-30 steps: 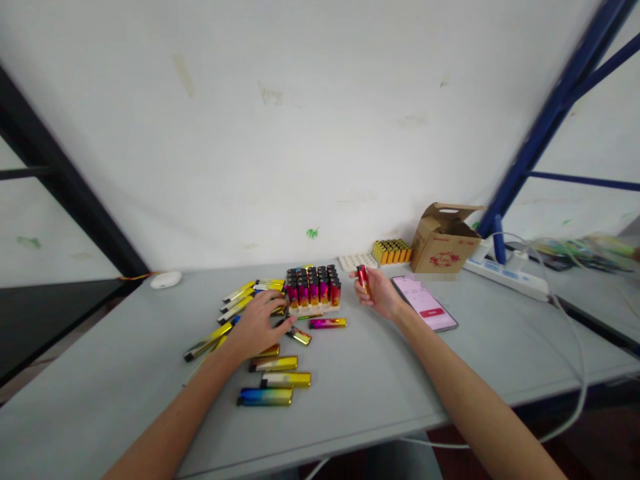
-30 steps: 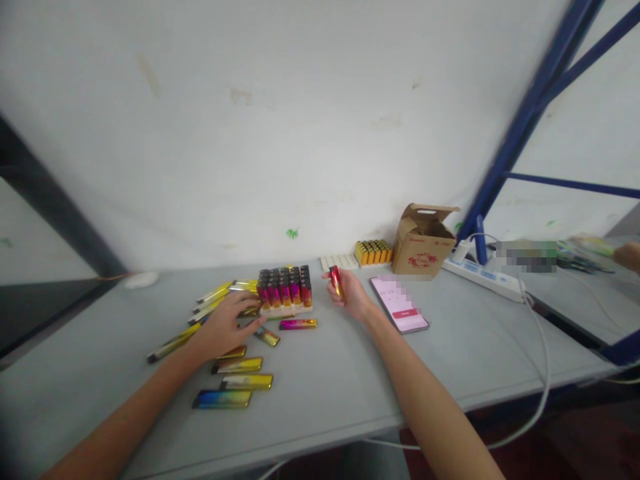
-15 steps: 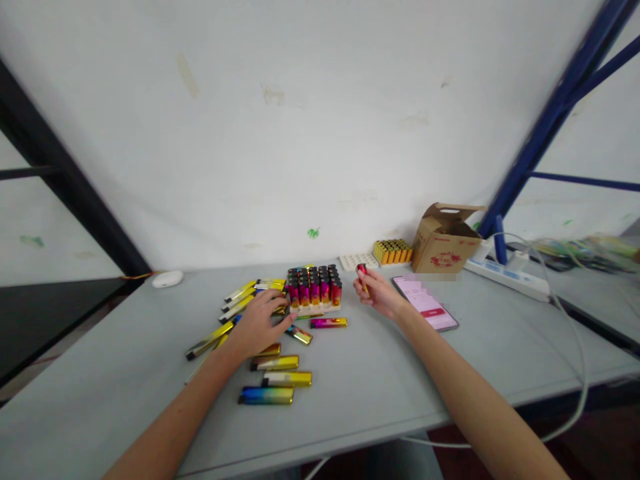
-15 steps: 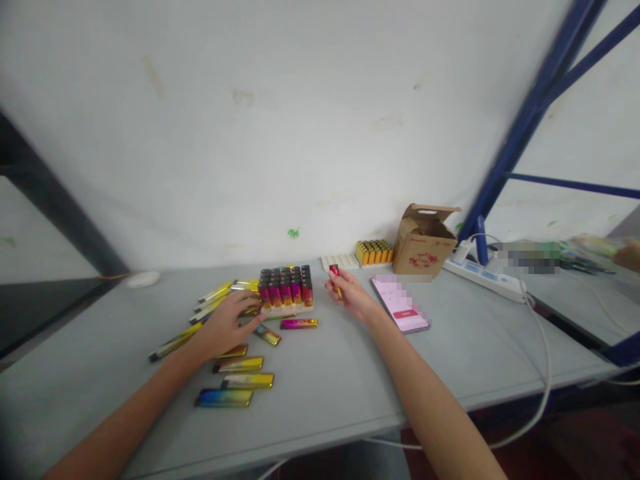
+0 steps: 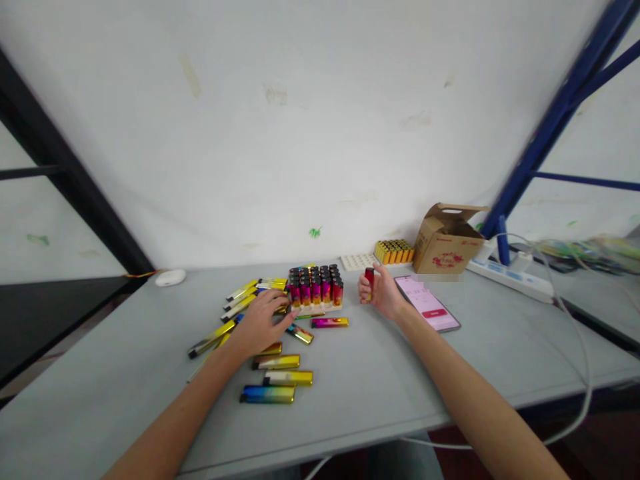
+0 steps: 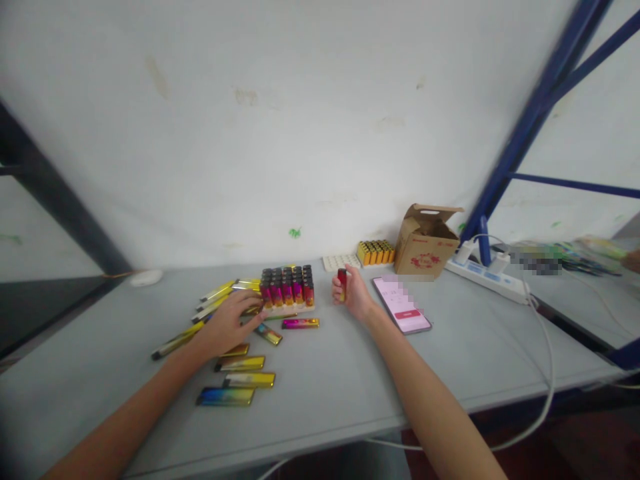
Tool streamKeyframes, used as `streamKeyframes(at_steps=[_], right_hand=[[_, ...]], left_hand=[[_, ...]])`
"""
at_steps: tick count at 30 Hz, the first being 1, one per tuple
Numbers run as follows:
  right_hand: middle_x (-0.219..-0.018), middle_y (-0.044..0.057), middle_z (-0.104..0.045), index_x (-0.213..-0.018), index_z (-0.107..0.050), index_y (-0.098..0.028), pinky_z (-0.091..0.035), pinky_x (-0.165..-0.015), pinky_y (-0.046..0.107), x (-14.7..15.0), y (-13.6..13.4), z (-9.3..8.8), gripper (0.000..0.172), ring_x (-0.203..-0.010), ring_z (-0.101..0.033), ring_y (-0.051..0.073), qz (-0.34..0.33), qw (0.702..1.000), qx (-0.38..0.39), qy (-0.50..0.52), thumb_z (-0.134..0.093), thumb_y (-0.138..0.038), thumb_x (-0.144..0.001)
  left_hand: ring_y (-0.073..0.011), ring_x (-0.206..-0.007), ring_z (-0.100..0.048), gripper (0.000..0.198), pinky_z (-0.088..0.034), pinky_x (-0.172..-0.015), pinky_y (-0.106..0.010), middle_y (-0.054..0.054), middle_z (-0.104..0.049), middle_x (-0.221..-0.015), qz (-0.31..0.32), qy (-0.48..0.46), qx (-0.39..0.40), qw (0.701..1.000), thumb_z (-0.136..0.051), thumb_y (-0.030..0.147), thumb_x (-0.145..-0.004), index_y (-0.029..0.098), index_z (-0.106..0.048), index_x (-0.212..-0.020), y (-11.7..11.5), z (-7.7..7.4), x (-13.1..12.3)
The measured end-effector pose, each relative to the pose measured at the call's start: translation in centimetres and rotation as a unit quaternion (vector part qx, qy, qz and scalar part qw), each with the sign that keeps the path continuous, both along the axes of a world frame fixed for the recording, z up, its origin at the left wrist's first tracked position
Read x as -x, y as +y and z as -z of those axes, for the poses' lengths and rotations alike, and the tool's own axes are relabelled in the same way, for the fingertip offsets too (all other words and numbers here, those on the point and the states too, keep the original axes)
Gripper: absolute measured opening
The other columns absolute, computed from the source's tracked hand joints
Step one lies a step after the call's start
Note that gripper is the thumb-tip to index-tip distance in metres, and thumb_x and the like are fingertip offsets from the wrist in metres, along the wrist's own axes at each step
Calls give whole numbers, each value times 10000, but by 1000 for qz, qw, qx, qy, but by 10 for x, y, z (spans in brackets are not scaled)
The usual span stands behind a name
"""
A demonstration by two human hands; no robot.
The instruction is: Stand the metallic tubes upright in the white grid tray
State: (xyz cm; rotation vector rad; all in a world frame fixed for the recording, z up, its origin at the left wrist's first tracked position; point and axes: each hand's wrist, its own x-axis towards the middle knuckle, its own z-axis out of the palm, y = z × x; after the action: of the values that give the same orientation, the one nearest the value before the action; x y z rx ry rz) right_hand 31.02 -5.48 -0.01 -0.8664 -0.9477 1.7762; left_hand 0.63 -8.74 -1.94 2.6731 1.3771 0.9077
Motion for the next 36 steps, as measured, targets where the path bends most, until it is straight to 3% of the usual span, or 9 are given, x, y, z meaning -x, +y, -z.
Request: streamKeyframes(at_steps=[5,10,25,36], right_hand=[[-421,-74,-211,-499,-294,-229,-205,-364,217,0,4,8,560,-359,-190,85,45,999,-7,19,-341,-660,-853],[-404,-83,-176,-476,-238,-234,-136,-338,218,-2,8,13,584,-337,-146,74,95,995,-11,11,-360,-674,-841],[-416,-94,-155,-510,-231,-240,-94,-353,219,6,1,6,497,-367,-76,76,52,998,-6,24,-278,-537,-906],[-422,-93,-215,-529,-309,-225,-157,-364,200,5,4,13,550,-351,-161,68,55,998,-41,-17,-380,-674,-838]], left_hand=[[-271,-1010,-607,326,-479,-935,-463,-118,-681,-1018,0,-6,4,1000,-494,441,-925,170,-674,-925,0,0,-1],[-266,-1017,-609,323,-481,-940,-460,-110,-681,-1019,-2,-12,8,1000,-494,443,-923,176,-676,-925,0,0,-1],[-270,-1045,-602,327,-471,-961,-466,-113,-685,-1033,0,-10,12,1000,-472,429,-940,175,-677,-933,2,3,1],[-261,-1016,-606,308,-479,-944,-465,-109,-685,-1020,0,-20,-2,1000,-494,424,-932,182,-684,-920,2,3,0]])
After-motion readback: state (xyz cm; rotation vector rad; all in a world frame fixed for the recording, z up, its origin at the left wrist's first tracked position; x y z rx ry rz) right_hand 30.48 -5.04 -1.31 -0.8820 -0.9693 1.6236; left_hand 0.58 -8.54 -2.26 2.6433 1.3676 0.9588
